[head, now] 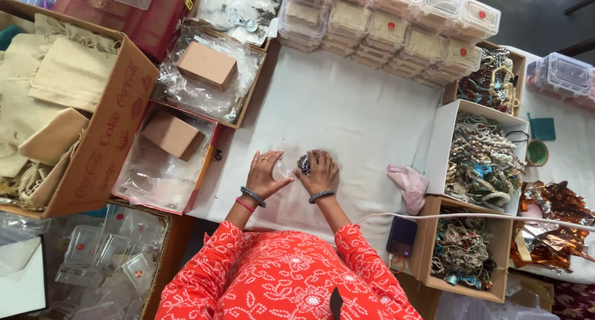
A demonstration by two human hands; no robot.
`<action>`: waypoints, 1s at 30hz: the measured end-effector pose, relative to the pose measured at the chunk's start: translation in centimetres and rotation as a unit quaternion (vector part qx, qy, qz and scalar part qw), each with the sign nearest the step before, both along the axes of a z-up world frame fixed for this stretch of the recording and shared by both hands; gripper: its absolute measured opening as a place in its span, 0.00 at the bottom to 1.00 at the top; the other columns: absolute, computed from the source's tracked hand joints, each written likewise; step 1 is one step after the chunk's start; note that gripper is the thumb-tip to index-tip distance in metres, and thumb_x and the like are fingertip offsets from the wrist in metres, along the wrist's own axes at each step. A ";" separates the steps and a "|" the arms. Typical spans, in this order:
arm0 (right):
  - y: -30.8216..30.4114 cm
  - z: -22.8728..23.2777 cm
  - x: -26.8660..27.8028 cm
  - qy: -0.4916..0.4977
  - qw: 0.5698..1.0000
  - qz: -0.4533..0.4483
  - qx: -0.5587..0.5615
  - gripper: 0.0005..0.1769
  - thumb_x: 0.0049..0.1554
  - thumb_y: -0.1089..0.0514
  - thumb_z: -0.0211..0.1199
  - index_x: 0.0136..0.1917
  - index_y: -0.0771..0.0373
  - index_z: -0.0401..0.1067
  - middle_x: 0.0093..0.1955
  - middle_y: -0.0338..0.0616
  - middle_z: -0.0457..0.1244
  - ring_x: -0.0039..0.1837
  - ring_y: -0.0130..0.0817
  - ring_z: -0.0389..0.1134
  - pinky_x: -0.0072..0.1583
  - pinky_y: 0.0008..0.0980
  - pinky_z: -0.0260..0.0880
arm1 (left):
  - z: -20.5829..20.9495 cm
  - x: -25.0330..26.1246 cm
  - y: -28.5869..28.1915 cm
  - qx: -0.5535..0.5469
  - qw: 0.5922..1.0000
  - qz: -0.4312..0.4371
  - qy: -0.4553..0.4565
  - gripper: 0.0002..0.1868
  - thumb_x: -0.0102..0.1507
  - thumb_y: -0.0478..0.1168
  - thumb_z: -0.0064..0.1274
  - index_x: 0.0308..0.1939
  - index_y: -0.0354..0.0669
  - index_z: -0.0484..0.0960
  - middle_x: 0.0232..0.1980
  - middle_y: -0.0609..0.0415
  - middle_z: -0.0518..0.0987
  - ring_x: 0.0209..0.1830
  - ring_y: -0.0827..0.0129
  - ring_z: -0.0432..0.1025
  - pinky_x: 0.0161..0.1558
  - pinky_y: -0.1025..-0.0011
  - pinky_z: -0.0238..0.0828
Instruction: The person places a beaded bracelet into a small plastic bag and then into a beige cloth pouch. They then wipe a clear plastic container with a pink cloth and place the pouch inside the container.
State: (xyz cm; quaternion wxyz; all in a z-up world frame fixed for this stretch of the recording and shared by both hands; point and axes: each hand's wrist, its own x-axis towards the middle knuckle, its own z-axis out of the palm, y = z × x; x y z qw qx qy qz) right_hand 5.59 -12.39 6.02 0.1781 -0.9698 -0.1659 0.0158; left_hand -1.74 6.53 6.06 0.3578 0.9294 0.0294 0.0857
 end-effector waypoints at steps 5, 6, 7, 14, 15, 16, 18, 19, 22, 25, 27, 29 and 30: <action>-1.4 -1.9 0.3 -0.005 0.999 0.031 -0.007 0.39 0.44 0.41 0.75 0.67 0.50 0.72 0.70 0.37 0.60 0.77 0.44 0.52 0.71 0.55 0.49 | 0.2 -0.2 0.1 -0.008 1.000 -0.006 0.005 0.48 0.51 0.63 0.68 0.69 0.45 0.70 0.64 0.47 0.76 0.69 0.56 0.67 0.75 0.45 0.46; -1.8 -1.7 0.4 -0.005 0.999 0.032 -0.001 0.39 0.43 0.42 0.75 0.67 0.49 0.72 0.70 0.37 0.60 0.77 0.44 0.52 0.70 0.55 0.50 | 0.3 -0.2 0.1 -0.008 1.000 -0.008 0.014 0.48 0.51 0.63 0.68 0.69 0.45 0.70 0.64 0.48 0.76 0.69 0.56 0.67 0.76 0.45 0.46; -2.1 -1.4 0.4 -0.005 0.999 0.032 -0.001 0.39 0.43 0.42 0.75 0.67 0.49 0.72 0.70 0.37 0.60 0.77 0.44 0.52 0.70 0.55 0.50 | 0.0 -0.2 0.1 -0.008 1.000 -0.008 0.014 0.48 0.51 0.63 0.68 0.69 0.45 0.70 0.64 0.48 0.76 0.69 0.56 0.67 0.76 0.45 0.46; -3.7 -2.4 -0.1 0.076 0.988 -0.125 0.052 0.49 0.45 0.33 0.76 0.71 0.61 0.67 0.66 0.50 0.59 0.68 0.50 0.61 0.67 0.46 0.64 | -0.7 -0.1 -0.3 -0.005 1.000 -0.019 0.019 0.49 0.51 0.63 0.69 0.69 0.46 0.69 0.65 0.46 0.75 0.70 0.56 0.66 0.76 0.46 0.45; -3.5 -2.5 -0.2 0.086 0.984 -0.145 0.049 0.49 0.45 0.32 0.76 0.70 0.63 0.67 0.65 0.52 0.59 0.67 0.50 0.62 0.66 0.46 0.64 | -0.7 -0.1 -0.3 -0.007 1.000 -0.022 0.022 0.49 0.51 0.62 0.69 0.69 0.46 0.69 0.65 0.46 0.75 0.70 0.55 0.66 0.76 0.46 0.45; -3.0 -2.3 -0.2 0.086 0.984 -0.147 0.049 0.49 0.45 0.32 0.76 0.70 0.63 0.67 0.65 0.52 0.59 0.67 0.50 0.62 0.66 0.46 0.64 | -0.7 0.0 -0.4 -0.006 0.999 -0.024 0.021 0.49 0.51 0.62 0.69 0.69 0.46 0.69 0.65 0.46 0.75 0.70 0.55 0.66 0.76 0.46 0.45; -1.8 -1.8 -0.2 0.081 0.987 -0.136 0.029 0.47 0.45 0.34 0.76 0.68 0.63 0.68 0.63 0.53 0.59 0.65 0.51 0.62 0.66 0.46 0.64 | -0.7 0.0 -0.5 -0.007 0.999 -0.025 0.021 0.49 0.50 0.63 0.69 0.69 0.45 0.69 0.64 0.46 0.75 0.70 0.55 0.65 0.75 0.46 0.45; -1.5 -1.9 -0.1 0.082 0.987 -0.136 0.030 0.47 0.45 0.34 0.76 0.68 0.63 0.68 0.63 0.53 0.59 0.65 0.51 0.62 0.66 0.46 0.64 | -0.5 0.0 -0.6 -0.006 0.999 -0.025 0.021 0.49 0.50 0.63 0.69 0.69 0.45 0.69 0.64 0.46 0.75 0.70 0.55 0.65 0.75 0.46 0.45; -0.8 -2.5 -0.1 0.080 0.988 -0.131 0.017 0.45 0.45 0.36 0.76 0.67 0.63 0.70 0.63 0.54 0.59 0.65 0.52 0.62 0.65 0.47 0.64 | -0.2 -0.2 -0.6 -0.013 0.999 -0.026 0.024 0.49 0.51 0.62 0.68 0.69 0.46 0.70 0.65 0.47 0.76 0.70 0.55 0.66 0.76 0.46 0.45; -0.4 -3.4 0.0 0.072 0.987 -0.137 0.031 0.44 0.45 0.37 0.76 0.66 0.63 0.70 0.63 0.54 0.58 0.64 0.52 0.62 0.65 0.46 0.64 | -0.1 -0.2 -0.6 -0.008 0.999 -0.026 0.025 0.49 0.51 0.63 0.68 0.69 0.45 0.69 0.64 0.47 0.75 0.70 0.55 0.65 0.76 0.46 0.45; -0.3 -4.0 0.1 0.077 0.982 -0.163 0.061 0.42 0.47 0.37 0.75 0.66 0.64 0.70 0.63 0.55 0.58 0.64 0.53 0.63 0.64 0.47 0.65 | -0.1 -0.3 -0.7 -0.013 0.999 -0.029 0.021 0.48 0.51 0.62 0.68 0.69 0.45 0.69 0.64 0.47 0.75 0.70 0.55 0.66 0.76 0.45 0.45; -0.1 -4.0 0.1 0.073 0.980 -0.174 0.067 0.41 0.48 0.37 0.75 0.65 0.64 0.70 0.62 0.55 0.58 0.63 0.53 0.63 0.63 0.47 0.65 | -0.3 -0.3 -0.7 -0.013 0.999 -0.028 0.028 0.48 0.51 0.62 0.68 0.70 0.46 0.69 0.64 0.48 0.75 0.70 0.55 0.66 0.76 0.45 0.45; 0.0 -4.0 0.1 0.070 0.977 -0.185 0.074 0.40 0.49 0.37 0.75 0.65 0.64 0.70 0.62 0.55 0.58 0.63 0.54 0.63 0.63 0.48 0.66 | -0.4 -0.3 -0.8 -0.011 0.999 -0.026 0.035 0.48 0.51 0.62 0.68 0.70 0.46 0.69 0.64 0.48 0.76 0.70 0.55 0.66 0.76 0.46 0.45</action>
